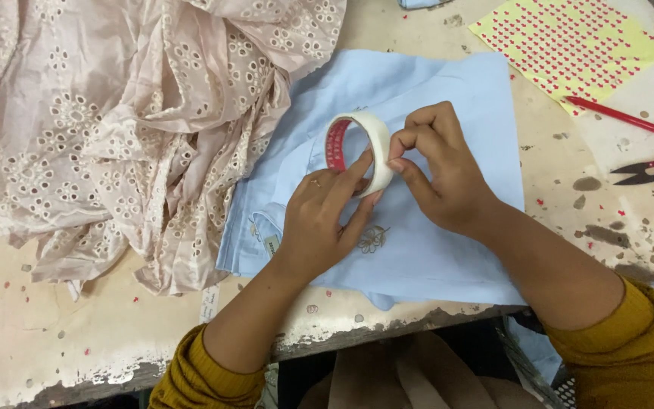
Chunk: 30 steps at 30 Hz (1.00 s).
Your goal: Folding a light blue embroidered shirt and marking a label with a red pen at a factory workstation.
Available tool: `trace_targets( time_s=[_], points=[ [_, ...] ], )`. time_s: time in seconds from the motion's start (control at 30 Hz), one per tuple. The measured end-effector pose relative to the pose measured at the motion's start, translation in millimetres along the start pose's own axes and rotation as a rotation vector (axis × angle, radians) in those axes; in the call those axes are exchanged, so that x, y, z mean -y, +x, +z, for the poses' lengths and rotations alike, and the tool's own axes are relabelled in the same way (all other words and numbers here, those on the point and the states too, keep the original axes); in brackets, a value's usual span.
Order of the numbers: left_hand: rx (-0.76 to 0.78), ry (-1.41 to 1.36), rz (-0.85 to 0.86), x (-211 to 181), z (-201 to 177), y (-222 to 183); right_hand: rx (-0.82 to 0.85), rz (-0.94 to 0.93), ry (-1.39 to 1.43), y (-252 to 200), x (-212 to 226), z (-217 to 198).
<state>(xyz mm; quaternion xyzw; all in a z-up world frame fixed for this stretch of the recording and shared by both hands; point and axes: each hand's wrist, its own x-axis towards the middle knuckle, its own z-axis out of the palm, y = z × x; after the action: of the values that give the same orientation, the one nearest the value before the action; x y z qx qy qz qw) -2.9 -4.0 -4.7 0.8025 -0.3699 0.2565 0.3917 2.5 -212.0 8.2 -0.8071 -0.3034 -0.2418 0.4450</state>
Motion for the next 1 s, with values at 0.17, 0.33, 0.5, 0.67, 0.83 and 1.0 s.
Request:
trace_targets(
  time_s=[0.17, 0.33, 0.5, 0.67, 0.83, 1.0],
  points=[
    [0.228, -0.043, 0.041, 13, 8, -5, -0.109, -0.007, -0.102, -1, -4, -10],
    [0.284, -0.022, 0.119, 4, -9, 4, -0.078, 0.169, 0.178, 8, -2, -17],
    [0.294, -0.037, 0.073, 12, -2, -3, 0.146, 0.196, 0.401, 13, -2, -11],
    [0.358, -0.188, -0.026, 0, 2, -3, 0.009, 0.162, 0.235, 10, -1, -5],
    [0.362, -0.298, -0.292, -14, -6, 5, -0.104, 0.185, 0.164, 7, 15, -2],
    [0.299, -0.141, -0.321, -16, -3, 3, -0.122, 0.109, 0.061, 5, 29, -2]
  ],
)
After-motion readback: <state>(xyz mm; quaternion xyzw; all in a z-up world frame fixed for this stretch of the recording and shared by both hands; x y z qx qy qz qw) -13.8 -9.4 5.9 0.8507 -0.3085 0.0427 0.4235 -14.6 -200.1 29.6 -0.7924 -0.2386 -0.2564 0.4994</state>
